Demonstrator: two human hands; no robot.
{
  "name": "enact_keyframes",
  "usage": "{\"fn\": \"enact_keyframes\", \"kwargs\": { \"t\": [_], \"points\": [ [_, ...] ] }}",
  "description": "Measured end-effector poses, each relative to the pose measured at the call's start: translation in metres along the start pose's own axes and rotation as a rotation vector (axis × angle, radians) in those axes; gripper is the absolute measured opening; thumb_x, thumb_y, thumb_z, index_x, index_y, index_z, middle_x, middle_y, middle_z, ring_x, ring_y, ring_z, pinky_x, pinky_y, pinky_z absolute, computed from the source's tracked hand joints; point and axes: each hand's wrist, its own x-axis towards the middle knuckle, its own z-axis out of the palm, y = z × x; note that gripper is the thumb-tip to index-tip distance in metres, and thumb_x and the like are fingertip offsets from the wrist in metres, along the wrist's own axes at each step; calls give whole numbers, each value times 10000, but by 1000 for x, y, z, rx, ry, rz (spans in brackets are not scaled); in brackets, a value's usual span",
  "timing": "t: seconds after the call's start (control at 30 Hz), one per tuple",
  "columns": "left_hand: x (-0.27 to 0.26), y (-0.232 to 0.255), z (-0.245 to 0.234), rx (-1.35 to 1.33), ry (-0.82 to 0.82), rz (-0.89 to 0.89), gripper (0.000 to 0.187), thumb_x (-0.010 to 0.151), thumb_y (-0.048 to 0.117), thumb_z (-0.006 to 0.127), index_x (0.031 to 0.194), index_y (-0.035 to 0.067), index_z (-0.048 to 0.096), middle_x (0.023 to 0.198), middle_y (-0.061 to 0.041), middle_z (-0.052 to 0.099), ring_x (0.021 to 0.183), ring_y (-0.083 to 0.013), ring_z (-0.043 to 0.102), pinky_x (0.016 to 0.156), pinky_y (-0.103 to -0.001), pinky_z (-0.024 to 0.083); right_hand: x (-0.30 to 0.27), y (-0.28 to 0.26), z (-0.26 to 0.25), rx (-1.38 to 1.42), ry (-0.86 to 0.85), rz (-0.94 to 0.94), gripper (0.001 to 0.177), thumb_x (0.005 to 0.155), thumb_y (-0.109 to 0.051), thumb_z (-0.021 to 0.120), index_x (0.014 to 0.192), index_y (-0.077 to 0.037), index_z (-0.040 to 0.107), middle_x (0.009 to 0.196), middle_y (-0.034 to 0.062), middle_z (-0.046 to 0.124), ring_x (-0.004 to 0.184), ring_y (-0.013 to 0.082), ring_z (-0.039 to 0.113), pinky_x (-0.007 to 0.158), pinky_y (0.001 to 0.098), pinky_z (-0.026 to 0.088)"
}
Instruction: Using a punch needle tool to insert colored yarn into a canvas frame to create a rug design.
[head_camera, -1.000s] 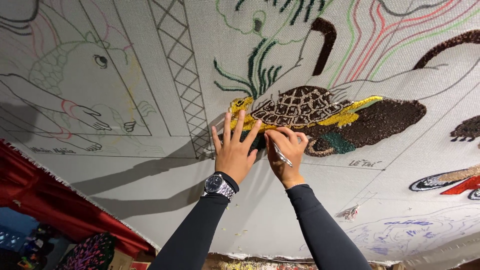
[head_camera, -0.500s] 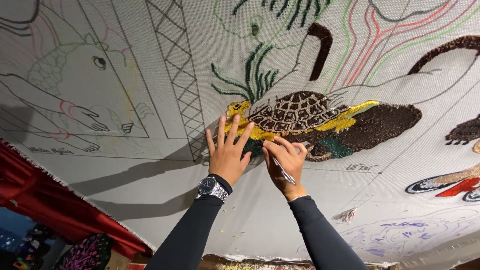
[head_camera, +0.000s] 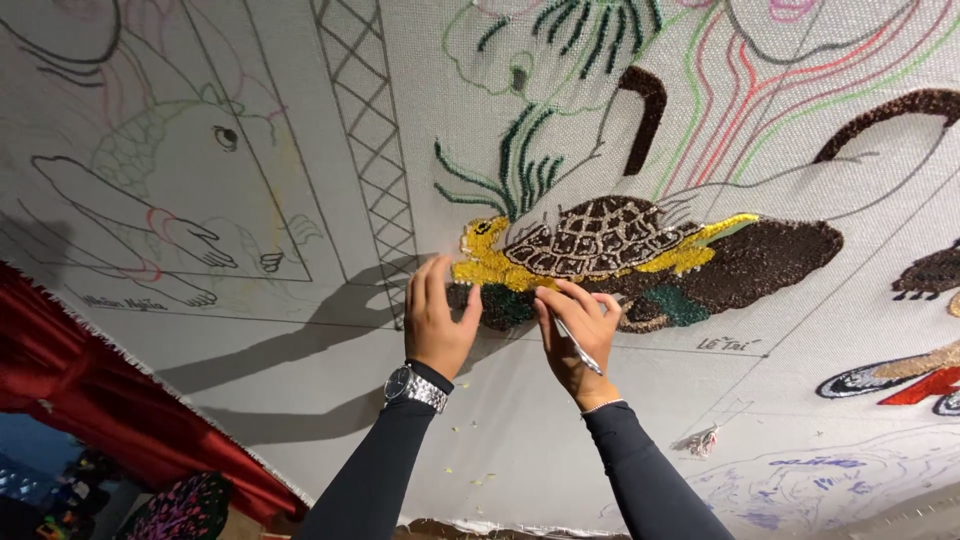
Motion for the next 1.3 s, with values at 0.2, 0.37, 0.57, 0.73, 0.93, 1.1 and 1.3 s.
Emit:
{"fn": "enact_keyframes", "kwargs": {
  "t": [0.2,0.37,0.57,0.73,0.93,1.1,1.3],
  "points": [
    [13,-6,1,-148,44,-170,345,899,128,753,1203,34,618,1093,-133,681,1019,-291,685,867,-406,555,7,-3,-11,14,29,40,136,943,-80,772,1065,-95,715,1091,-5,751,1101,178,684,960,371,387],
    [18,-10,3,-174,70,-183,315,875,132,766,1146,37,637,1028,-113,697,961,-272,699,834,-393,563,9,-2,-17,15,41,44,134,941,-79,764,1066,-91,716,1087,-2,751,1100,179,681,956,367,387],
    [35,-2,-4,-177,75,-191,289,851,198,826,1021,36,658,920,-84,682,837,-214,679,759,-345,559,11,0,-15,10,39,39,135,946,-102,754,1078,-100,722,1091,-5,755,1107,171,677,961,366,383],
    [47,1,-9,-174,56,-291,293,813,247,859,915,46,671,792,-42,670,719,-178,635,674,-315,530,11,-1,-15,0,27,29,135,955,-117,746,1088,-103,725,1098,-12,757,1111,168,676,968,370,381],
    [48,-3,-8,-154,62,-274,292,802,257,866,892,60,671,771,-21,657,693,-155,616,642,-312,512,16,-1,-20,2,27,19,143,948,-115,756,1086,-104,720,1106,-19,756,1116,169,674,964,367,378],
    [50,-1,-8,-102,60,-314,311,771,279,882,874,65,683,753,-29,626,654,-182,580,603,-327,492,18,0,-27,-17,26,24,158,934,-110,765,1087,-106,724,1092,-17,749,1104,162,669,960,364,378],
    [44,-5,-9,-101,95,-183,303,810,289,868,897,79,668,792,-20,634,738,-177,614,668,-337,510,18,3,-31,-35,31,8,165,925,-102,770,1084,-110,726,1099,-25,749,1121,161,668,965,362,382]
  ]
}}
